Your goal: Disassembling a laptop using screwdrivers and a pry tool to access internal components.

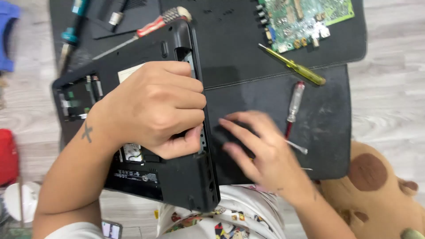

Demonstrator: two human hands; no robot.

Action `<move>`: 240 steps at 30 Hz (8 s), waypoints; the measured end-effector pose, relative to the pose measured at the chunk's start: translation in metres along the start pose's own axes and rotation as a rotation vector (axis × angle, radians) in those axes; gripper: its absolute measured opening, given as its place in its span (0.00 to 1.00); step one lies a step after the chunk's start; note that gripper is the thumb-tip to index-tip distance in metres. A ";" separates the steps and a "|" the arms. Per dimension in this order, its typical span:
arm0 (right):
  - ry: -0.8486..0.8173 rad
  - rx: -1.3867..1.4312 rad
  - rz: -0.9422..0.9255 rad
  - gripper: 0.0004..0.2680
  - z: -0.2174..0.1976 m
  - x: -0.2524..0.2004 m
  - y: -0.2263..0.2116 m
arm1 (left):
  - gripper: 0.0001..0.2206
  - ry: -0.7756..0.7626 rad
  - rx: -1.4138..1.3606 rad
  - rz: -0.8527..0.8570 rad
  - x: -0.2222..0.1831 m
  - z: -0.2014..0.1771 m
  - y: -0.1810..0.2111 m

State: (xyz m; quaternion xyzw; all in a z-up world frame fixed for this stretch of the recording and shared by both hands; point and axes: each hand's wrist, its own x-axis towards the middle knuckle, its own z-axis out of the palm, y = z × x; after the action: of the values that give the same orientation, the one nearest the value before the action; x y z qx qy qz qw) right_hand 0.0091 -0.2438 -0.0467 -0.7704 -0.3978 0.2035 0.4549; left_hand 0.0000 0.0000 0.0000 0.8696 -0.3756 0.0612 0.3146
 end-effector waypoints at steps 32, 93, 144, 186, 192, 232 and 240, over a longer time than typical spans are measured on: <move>0.230 1.316 0.767 0.23 0.049 -0.005 0.020 | 0.11 -0.058 0.138 0.012 -0.002 0.039 -0.033; 0.155 -0.790 0.060 0.14 0.038 -0.016 0.006 | 0.10 0.345 0.267 -0.999 -0.203 0.050 0.101; 0.069 -0.386 0.124 0.20 0.070 0.016 -0.018 | 0.39 0.687 -0.044 -1.252 -0.257 0.043 0.097; -0.127 0.814 0.334 0.21 0.003 0.018 -0.004 | 0.30 0.896 -0.521 -1.087 -0.217 -0.007 0.127; -0.032 0.943 0.348 0.20 0.004 0.000 0.016 | 0.28 0.669 -0.221 -1.180 -0.209 -0.001 0.123; 0.010 -0.158 0.208 0.20 0.058 -0.003 -0.003 | 0.18 0.129 0.182 -1.002 -0.189 0.030 0.098; 0.055 -0.105 0.183 0.14 0.060 -0.006 0.000 | 0.08 0.138 0.168 -0.880 -0.175 0.049 0.095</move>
State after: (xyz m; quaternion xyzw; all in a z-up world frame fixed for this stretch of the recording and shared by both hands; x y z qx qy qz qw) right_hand -0.0354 -0.2163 -0.0769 -0.8316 -0.3232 0.2018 0.4041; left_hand -0.1964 0.0292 -0.0511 0.9629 0.0577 0.0096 0.2634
